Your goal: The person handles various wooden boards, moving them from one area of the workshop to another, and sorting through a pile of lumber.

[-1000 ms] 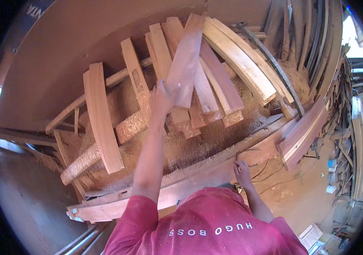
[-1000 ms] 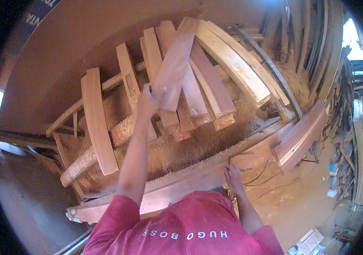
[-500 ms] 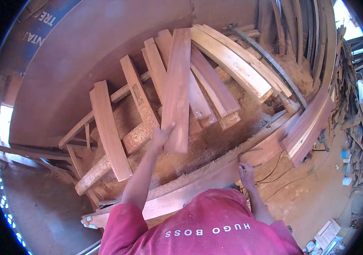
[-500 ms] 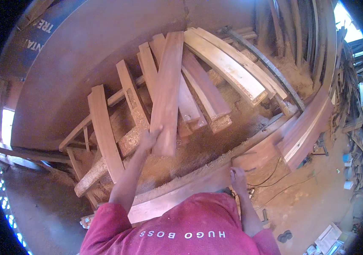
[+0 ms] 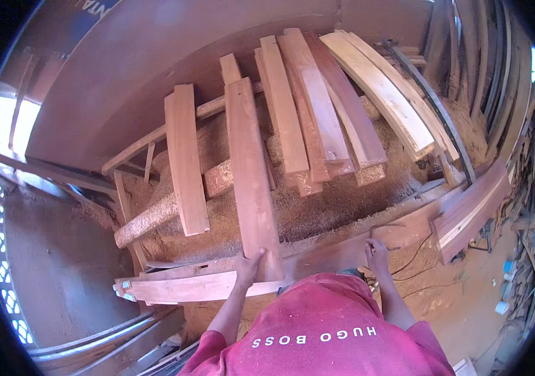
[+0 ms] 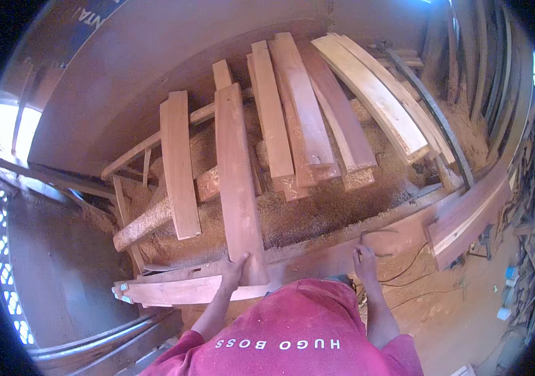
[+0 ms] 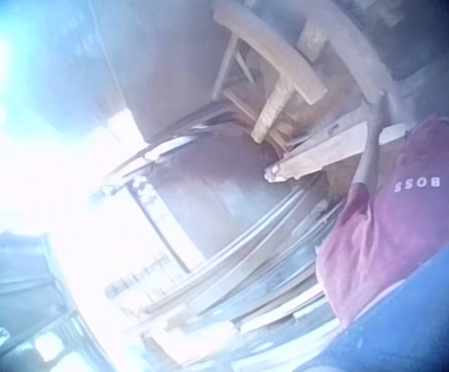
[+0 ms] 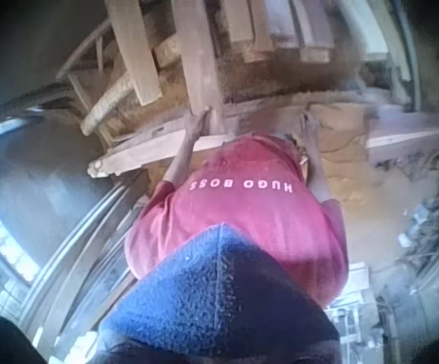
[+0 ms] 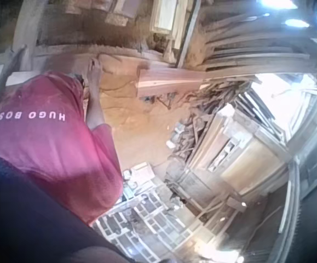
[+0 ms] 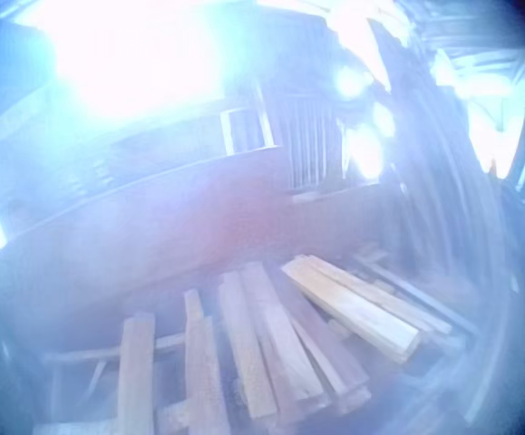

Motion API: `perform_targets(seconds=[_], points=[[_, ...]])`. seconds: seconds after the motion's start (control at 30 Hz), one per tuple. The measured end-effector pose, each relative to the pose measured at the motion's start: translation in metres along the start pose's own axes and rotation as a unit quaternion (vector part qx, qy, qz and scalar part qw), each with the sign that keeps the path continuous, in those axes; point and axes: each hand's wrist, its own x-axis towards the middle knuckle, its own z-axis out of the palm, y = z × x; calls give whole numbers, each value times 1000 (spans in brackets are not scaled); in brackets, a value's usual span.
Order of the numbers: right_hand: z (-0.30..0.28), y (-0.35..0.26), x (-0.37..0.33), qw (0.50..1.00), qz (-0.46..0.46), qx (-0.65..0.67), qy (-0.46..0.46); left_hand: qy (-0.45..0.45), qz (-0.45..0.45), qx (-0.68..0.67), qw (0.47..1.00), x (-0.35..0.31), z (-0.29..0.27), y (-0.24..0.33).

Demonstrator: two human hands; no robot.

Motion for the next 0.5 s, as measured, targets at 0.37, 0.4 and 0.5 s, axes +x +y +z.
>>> perform_targets(seconds=[0.37, 0.4, 0.5], points=[[14, 4, 9, 999, 28, -22, -36, 66, 31, 55, 996, 89, -43, 63], [13, 6, 9, 999, 13, -30, -43, 65, 26, 58, 996, 105, -52, 54], [10, 5, 15, 998, 41, -15, -46, 118, 38, 97, 988, 169, -61, 50]])
